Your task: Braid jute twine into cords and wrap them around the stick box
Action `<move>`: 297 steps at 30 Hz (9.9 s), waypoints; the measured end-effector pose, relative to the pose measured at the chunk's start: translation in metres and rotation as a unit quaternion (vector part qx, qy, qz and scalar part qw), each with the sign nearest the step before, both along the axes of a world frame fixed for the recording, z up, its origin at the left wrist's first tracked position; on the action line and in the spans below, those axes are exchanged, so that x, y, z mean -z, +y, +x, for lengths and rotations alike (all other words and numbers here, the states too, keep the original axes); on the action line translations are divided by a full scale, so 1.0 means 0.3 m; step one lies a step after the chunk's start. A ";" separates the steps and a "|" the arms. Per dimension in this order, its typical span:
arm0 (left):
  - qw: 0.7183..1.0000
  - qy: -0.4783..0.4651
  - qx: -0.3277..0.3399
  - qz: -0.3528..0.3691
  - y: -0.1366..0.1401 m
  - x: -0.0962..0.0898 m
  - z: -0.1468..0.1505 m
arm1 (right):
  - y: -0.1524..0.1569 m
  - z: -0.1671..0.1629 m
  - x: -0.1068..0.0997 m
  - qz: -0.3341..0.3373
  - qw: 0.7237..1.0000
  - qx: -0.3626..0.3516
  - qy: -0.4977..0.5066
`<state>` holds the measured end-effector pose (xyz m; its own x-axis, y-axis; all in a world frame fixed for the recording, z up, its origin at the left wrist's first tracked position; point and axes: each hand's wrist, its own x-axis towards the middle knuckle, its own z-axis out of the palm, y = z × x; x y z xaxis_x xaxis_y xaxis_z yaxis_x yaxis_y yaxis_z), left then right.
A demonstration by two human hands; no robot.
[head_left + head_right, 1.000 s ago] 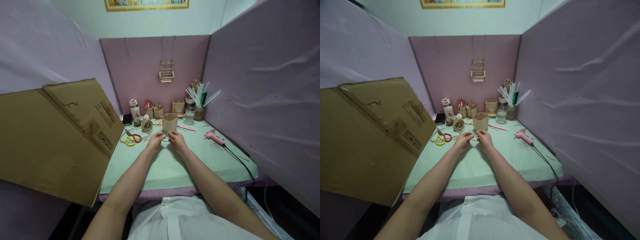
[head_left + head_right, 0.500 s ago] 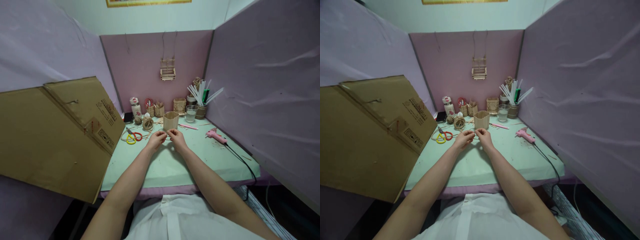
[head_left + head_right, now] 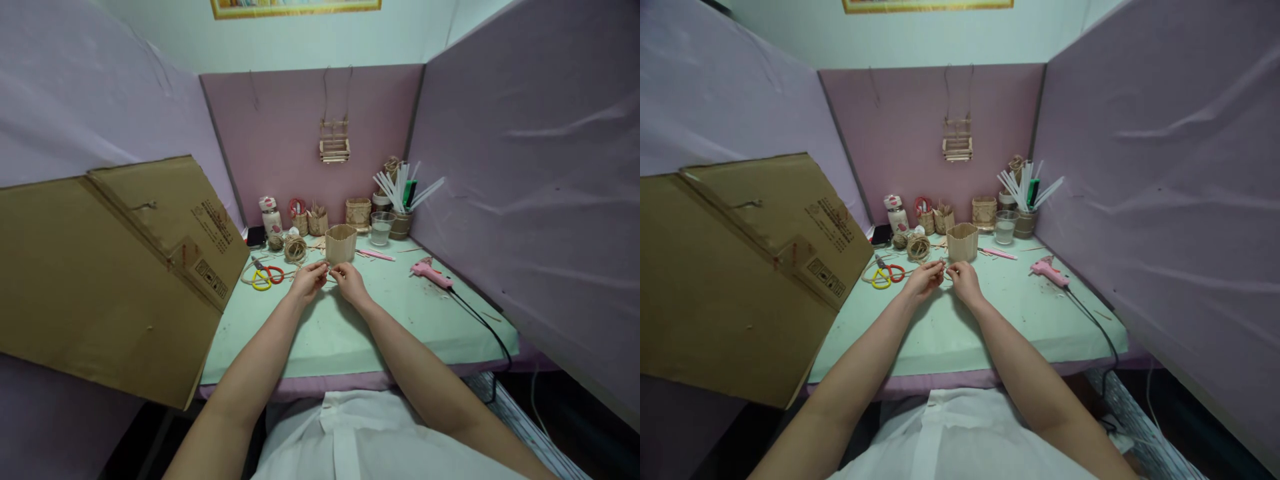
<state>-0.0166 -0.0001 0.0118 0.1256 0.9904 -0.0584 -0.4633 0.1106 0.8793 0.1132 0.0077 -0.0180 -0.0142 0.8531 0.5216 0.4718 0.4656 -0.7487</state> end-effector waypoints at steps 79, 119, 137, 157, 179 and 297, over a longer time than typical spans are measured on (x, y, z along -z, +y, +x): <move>0.987 0.138 -0.060 0.057 0.004 0.044 0.051 | -0.029 -0.010 -0.039 -0.059 0.969 0.013 0.238; 0.984 0.154 -0.082 0.029 0.007 0.054 0.046 | -0.035 -0.005 -0.034 0.006 0.993 0.053 0.102; 0.996 0.027 0.001 -0.079 0.002 0.030 0.039 | -0.047 -0.009 -0.037 0.048 0.997 0.041 0.038; 0.978 0.167 -0.081 0.093 -0.001 0.024 0.034 | -0.039 -0.002 -0.053 -0.016 0.987 -0.024 0.160; 0.828 0.503 0.030 0.246 -0.091 0.057 0.105 | 0.069 0.095 -0.024 -0.096 0.915 0.107 0.376; 0.955 0.237 -0.076 0.158 -0.013 0.037 0.050 | -0.034 0.068 -0.060 -0.044 0.988 -0.046 0.142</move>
